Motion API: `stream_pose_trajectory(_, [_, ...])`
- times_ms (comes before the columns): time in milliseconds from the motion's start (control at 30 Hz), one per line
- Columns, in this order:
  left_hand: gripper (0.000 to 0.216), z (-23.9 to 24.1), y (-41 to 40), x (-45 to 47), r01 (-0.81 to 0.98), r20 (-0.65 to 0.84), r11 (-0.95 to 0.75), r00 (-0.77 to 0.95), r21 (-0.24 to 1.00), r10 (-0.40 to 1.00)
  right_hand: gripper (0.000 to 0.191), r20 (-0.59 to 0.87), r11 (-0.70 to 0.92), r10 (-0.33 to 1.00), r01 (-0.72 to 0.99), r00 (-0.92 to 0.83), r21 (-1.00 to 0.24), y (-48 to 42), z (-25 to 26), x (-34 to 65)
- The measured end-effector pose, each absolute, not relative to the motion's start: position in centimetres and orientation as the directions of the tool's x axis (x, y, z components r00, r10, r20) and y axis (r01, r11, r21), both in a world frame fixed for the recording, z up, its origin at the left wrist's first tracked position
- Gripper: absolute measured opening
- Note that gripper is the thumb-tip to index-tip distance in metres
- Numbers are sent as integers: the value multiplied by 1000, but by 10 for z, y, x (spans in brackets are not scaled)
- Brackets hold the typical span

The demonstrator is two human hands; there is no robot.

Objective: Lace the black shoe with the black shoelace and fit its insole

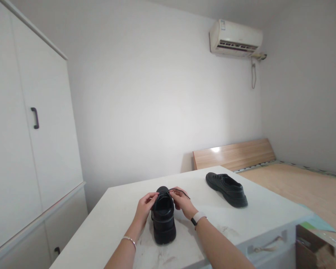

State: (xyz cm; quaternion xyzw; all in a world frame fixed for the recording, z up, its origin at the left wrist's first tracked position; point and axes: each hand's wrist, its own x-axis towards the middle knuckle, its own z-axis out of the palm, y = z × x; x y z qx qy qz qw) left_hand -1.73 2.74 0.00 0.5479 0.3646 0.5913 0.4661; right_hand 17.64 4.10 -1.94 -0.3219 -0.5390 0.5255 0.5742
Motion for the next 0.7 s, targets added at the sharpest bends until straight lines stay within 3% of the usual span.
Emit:
stream_pose_trajectory(300, [29,-2,30,-21,-5,364,-364,16,931,931,17,298,285,948,-121,-111,-951,48,-25,177])
stream_pose_trajectory(700, [39,2,25,-17,-29,341,-340,63,940,938,23,282,273,957,-120,-68,-955,57,-36,171])
